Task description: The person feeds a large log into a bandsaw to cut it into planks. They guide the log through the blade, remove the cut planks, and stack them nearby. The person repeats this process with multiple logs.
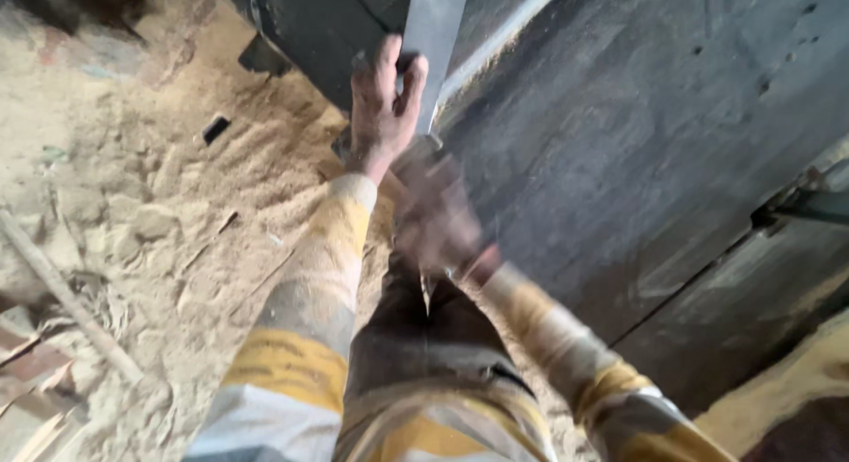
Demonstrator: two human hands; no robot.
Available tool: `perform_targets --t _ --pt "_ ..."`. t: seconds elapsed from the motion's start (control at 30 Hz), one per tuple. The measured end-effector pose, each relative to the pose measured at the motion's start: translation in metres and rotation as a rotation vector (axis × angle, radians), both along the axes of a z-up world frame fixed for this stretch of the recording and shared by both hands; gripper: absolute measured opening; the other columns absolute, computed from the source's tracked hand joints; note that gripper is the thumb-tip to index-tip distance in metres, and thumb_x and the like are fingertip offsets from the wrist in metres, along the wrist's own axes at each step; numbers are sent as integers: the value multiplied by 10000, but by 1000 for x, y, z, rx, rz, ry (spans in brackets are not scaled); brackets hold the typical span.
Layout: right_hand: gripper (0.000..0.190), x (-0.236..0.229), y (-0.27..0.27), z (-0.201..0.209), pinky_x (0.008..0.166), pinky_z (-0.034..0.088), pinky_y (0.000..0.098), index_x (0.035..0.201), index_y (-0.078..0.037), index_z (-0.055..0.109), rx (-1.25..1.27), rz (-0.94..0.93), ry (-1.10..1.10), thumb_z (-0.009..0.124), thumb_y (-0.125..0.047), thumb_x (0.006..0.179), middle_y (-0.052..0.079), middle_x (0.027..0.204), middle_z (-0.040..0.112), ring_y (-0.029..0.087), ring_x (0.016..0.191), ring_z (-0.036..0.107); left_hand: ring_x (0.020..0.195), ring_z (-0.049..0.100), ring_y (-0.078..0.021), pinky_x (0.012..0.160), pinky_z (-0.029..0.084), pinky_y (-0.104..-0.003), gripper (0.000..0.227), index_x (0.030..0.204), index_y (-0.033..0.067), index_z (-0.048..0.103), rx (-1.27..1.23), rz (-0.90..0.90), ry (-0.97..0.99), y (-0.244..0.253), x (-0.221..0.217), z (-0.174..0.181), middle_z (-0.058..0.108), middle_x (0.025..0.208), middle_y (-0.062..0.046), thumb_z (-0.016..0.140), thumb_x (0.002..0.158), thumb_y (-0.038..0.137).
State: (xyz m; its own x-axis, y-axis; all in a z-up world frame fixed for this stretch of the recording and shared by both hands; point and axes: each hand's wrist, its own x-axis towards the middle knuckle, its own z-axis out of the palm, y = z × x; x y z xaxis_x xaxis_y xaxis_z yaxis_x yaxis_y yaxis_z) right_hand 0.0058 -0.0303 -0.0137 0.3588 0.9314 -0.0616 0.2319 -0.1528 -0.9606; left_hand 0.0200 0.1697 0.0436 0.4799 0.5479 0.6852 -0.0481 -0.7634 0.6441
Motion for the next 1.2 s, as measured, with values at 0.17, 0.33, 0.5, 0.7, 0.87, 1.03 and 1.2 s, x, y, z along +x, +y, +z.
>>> perform_targets --t 0.17,0.33,0.5,0.7,0.87,1.03,1.2 --pt "666 -10 -46 3 1208 275 542 1490 -179 549 -266 300 -724 643 -415 874 82 1443 598 262 1371 491 856 601 -320 822 489 -491 321 1304 92 555 -143 -56 156 6 -3 -7 696 951 -130 673 1082 292" --pt "664 270 -108 69 1306 125 522 1516 -122 383 -282 -516 -1079 386 -360 896 114 1612 367 310 1502 342 957 598 -347 850 496 -448 363 1347 86 539 24 53 94 -2 -2 -13 673 1091 -185 685 1080 286" --pt "679 286 -108 56 1306 108 517 1549 -104 348 -413 -697 -1071 433 -456 975 148 1632 320 340 1514 285 914 647 -294 963 458 -470 334 1366 96 510 37 -47 72 8 -1 -26 729 1002 -70 657 1103 240" --pt "737 14 -28 24 1306 88 510 1589 -82 305 139 -108 -1108 489 -571 1070 188 1656 264 376 1529 217 839 655 -247 970 443 -445 320 1348 98 514 70 -13 43 5 2 -28 708 917 -58 653 1085 215" --pt "487 -32 -50 59 1110 454 505 1386 -134 650 82 142 -704 590 -315 938 193 1525 541 378 1414 513 715 658 -234 807 528 -400 227 1226 111 589 -155 -104 84 12 6 -16 672 805 -46 682 1078 256" --pt "498 98 -55 84 1259 153 595 1550 -53 539 -9 -483 -968 511 -308 1123 244 1637 433 411 1557 309 665 646 -252 731 516 -433 261 1173 78 609 77 56 -49 3 9 -7 665 744 -60 687 1014 269" --pt "514 75 -19 74 1269 283 480 1428 -88 634 -36 -445 -722 449 -422 1085 141 1486 623 276 1412 553 606 689 -199 607 536 -366 182 1107 70 622 -162 -115 1 3 7 5 675 712 -78 666 1024 226"
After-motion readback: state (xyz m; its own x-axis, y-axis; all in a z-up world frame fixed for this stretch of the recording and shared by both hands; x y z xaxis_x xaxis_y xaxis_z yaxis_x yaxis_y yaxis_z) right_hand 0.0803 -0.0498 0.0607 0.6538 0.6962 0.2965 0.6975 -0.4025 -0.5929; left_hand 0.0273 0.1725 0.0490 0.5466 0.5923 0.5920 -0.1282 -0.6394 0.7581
